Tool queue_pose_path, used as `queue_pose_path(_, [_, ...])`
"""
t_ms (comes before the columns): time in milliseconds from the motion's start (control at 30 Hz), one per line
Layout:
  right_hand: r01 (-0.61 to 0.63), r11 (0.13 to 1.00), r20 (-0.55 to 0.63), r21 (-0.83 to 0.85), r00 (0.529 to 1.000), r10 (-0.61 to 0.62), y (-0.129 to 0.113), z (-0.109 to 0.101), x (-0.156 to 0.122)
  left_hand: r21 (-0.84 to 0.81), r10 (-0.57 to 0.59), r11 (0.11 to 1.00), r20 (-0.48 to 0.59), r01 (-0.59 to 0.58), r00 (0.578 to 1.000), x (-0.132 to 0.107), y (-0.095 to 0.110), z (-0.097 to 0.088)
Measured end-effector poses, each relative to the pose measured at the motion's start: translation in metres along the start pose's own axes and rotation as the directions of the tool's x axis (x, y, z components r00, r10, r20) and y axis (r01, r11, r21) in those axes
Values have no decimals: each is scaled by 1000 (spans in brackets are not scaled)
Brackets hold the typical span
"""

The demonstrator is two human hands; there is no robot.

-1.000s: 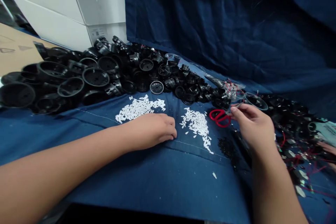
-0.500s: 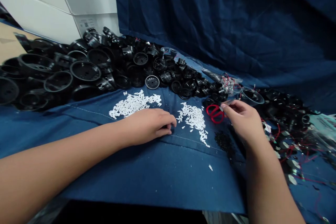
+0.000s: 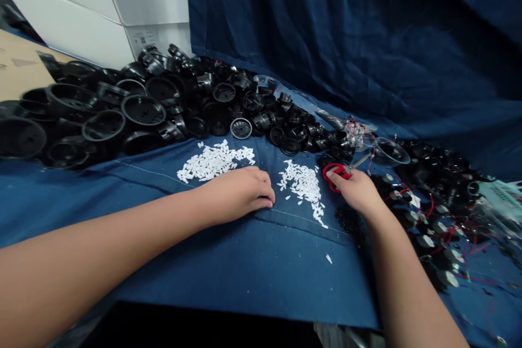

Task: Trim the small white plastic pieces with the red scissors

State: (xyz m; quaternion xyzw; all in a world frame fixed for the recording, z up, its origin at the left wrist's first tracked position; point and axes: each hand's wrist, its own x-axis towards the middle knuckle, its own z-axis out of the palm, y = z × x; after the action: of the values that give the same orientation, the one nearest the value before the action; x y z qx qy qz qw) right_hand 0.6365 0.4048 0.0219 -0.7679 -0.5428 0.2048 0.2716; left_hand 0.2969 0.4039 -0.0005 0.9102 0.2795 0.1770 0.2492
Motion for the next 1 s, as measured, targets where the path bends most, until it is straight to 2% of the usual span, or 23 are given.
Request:
queue_pose_path(100, [28,969,-6,245,1000,-27,-14,-2,-13,-41,-14,999,-44,12,999,-2,4,-5])
queue_pose_path(200, [31,865,66,501,995,-75,-40,-3,-38,-111,-35,994,-142,19,989,-4,8,-10])
queue_pose_path(300, [-45,762,229,646,964,-137,-66,3,-66,-166,-32,986,-217,-5,976,-4,10,-10])
queue_pose_path(333, [-101,728,309,678,938,-157,-72,7,-73,-173,-27,985,-231,-14,973,-3,9,-9])
queue_pose_path(367, [-211,653,433,727,879,-198,-76,12,-78,-173,-21,985,-238,-21,971,-2,9,-8])
queue_pose_path(433, [-329,565,548,756,790,-274,-79,21,-83,-156,-6,987,-241,-33,970,1,7,-5])
queue_pose_path(500, [-338,540,566,771,752,-338,-77,27,-84,-124,4,992,-241,-35,970,3,5,-4])
queue_pose_path(600, [-256,571,523,780,768,-369,-74,29,-84,-65,9,997,-281,-29,960,4,6,-3])
queue_pose_path(667, [-215,594,486,775,805,-342,-73,30,-85,-50,-18,999,-338,1,941,3,9,-4])
queue_pose_path(733, [-221,608,483,763,820,-308,-73,31,-88,-70,-50,997,-364,27,930,2,12,-3])
queue_pose_path(800, [-268,596,525,757,793,-309,-73,33,-92,-93,-38,996,-345,6,938,1,15,-2])
queue_pose_path(900, [-385,508,598,770,712,-367,-72,35,-97,-117,51,989,-306,-91,951,0,16,0])
queue_pose_path(1000, [-434,424,596,795,690,-410,-71,35,-100,-162,71,978,-320,-129,945,-1,17,-1])
